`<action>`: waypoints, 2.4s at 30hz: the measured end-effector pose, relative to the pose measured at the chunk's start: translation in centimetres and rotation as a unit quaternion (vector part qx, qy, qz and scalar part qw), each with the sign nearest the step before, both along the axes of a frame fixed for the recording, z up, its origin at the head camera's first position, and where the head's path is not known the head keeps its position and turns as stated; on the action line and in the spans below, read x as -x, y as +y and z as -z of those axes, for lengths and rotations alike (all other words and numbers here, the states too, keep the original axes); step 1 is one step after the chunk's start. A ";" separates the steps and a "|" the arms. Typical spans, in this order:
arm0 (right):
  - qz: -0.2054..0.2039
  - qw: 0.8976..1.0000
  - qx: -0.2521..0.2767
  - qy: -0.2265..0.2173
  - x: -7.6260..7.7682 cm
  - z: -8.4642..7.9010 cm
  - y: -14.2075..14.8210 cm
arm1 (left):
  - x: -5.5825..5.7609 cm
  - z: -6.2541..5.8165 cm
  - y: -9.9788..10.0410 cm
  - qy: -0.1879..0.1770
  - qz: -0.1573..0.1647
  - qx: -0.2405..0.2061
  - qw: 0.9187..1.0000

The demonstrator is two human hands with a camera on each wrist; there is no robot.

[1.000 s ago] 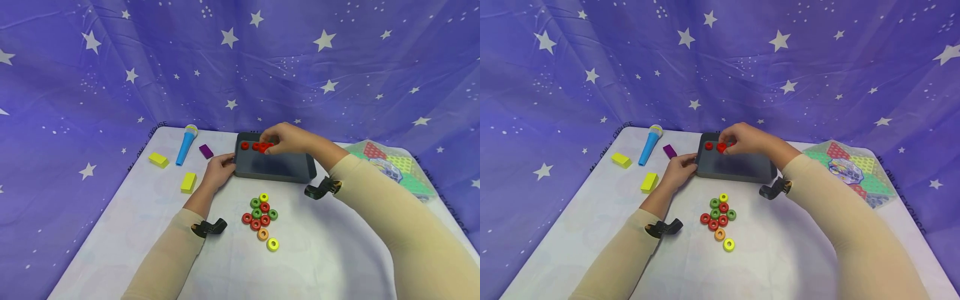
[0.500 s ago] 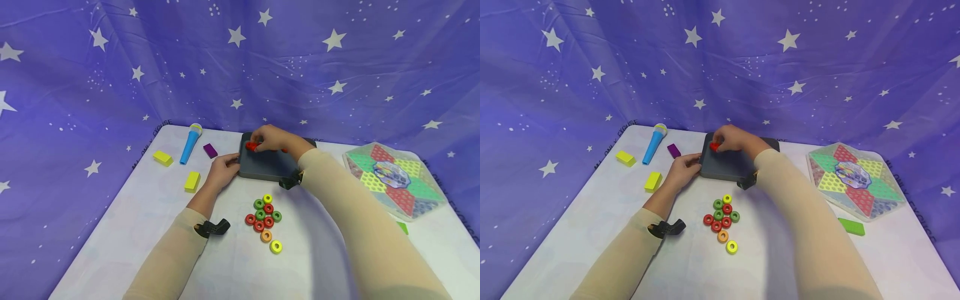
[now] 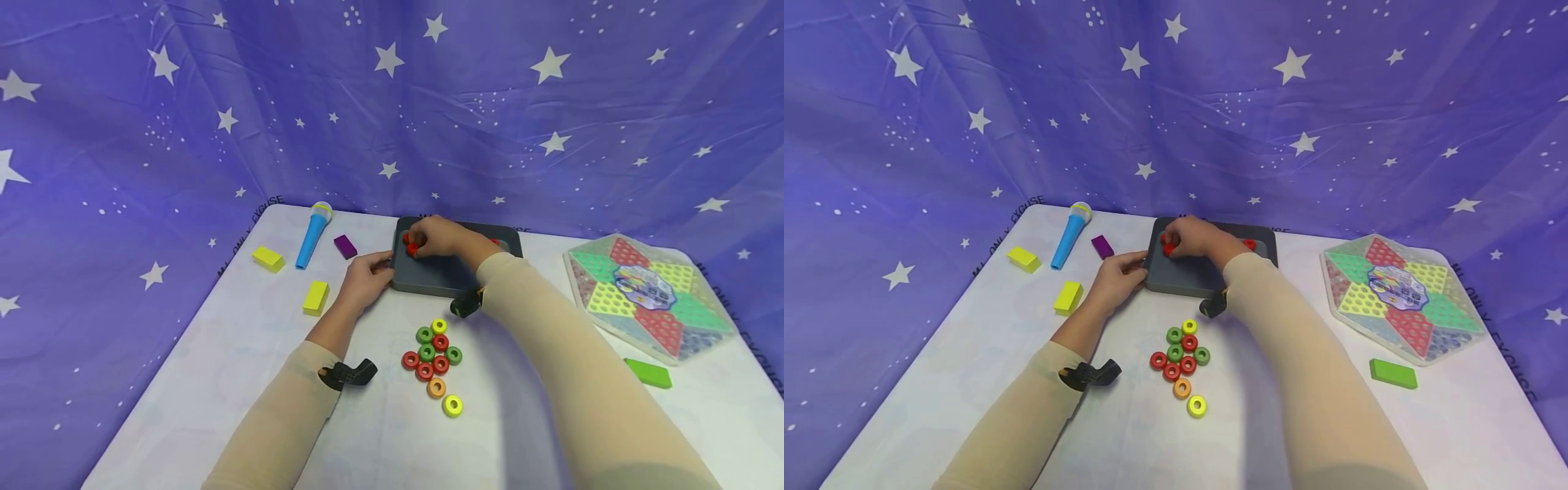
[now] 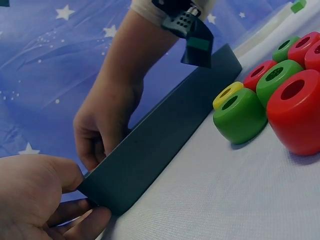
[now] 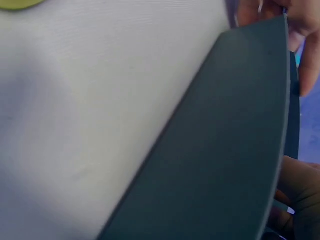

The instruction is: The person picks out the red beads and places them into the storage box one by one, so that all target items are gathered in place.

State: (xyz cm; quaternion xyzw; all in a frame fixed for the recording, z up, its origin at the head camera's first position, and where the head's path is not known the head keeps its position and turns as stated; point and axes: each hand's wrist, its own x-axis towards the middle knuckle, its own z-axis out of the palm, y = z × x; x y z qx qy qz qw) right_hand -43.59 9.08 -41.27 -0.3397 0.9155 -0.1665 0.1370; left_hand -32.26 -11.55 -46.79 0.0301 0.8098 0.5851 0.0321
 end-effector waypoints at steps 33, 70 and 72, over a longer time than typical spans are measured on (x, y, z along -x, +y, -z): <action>-0.019 0.991 0.128 -0.012 -16.7 -2.2 9.2 | 0.0 0.0 0.3 -0.003 -0.007 0.000 1.000; 0.041 0.997 0.033 0.054 -21.0 0.8 5.0 | -0.1 0.2 0.3 0.009 -0.014 0.012 1.000; 0.044 0.997 0.041 0.055 -21.0 0.2 5.5 | 0.0 0.2 0.3 0.010 -0.014 0.012 1.000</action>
